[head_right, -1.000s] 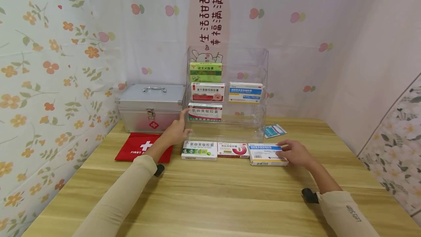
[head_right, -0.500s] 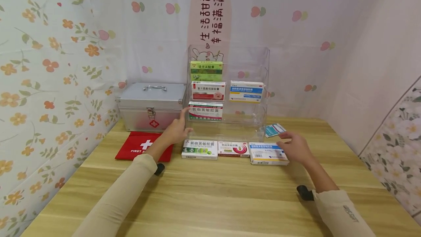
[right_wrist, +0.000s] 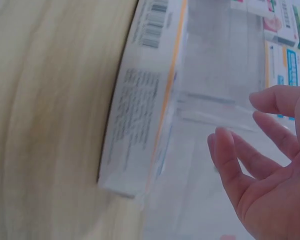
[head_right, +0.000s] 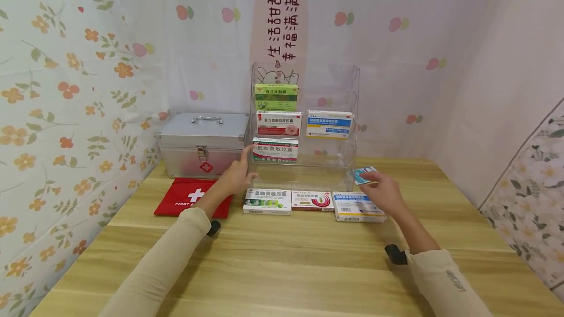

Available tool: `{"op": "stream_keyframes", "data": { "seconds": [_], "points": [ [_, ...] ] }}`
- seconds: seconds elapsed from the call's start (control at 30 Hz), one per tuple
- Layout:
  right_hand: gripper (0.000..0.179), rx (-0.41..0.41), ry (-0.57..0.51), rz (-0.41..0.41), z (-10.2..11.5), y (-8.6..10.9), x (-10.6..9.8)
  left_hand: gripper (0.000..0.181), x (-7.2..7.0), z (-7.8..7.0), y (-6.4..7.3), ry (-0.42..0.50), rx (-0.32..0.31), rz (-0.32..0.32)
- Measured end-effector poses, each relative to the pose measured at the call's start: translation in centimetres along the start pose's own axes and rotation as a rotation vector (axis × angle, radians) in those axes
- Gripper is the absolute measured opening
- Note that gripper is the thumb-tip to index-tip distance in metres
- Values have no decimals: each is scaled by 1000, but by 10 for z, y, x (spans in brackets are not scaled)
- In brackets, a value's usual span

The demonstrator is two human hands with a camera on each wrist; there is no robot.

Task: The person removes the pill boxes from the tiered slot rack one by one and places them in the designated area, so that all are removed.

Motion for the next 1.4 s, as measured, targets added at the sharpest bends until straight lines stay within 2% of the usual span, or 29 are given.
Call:
{"op": "stream_keyframes", "data": {
  "seconds": [0.23, 0.43, 0.6, 0.7, 0.93, 1.1, 1.27, 1.4],
  "points": [
    [30, -76, -12, -33, 18, -8, 7, 92, -4, 0, -1, -1, -9, -24],
    [32, -82, 10, -30, 34, -3, 15, 92, 2, 0, -2, 8, -17, 21],
    [31, -117, 11, -4, 52, -7, 24, 92, -4, 0, -2, 0, -3, -23],
    [30, -127, -13, -17, 55, -12, 25, 91, -6, -1, -1, -1, 9, -34],
    [25, -155, -113, -64, 55, -20, 30, 91, 0, -2, -2, -2, 11, -18],
    [23, -165, -150, -58, 63, -29, 38, 90, -1, -2, -1, -8, 21, -35],
    [23, -177, -182, -70, 70, -38, 47, 89, 0, -1, -1, 11, 24, -26],
    [22, -232, -194, -82, 78, -47, 54, 90, 1, -2, -1, 30, 34, -25]
  ]
}}
Point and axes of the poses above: each hand's wrist, its own y-axis away from the middle knuckle, its own x-axis out of the palm, z = x × y, the point moved 9 cm from there along -y, towards the middle knuckle, and after that the axes turned 9 degrees about -y, right-handed, at the moved point
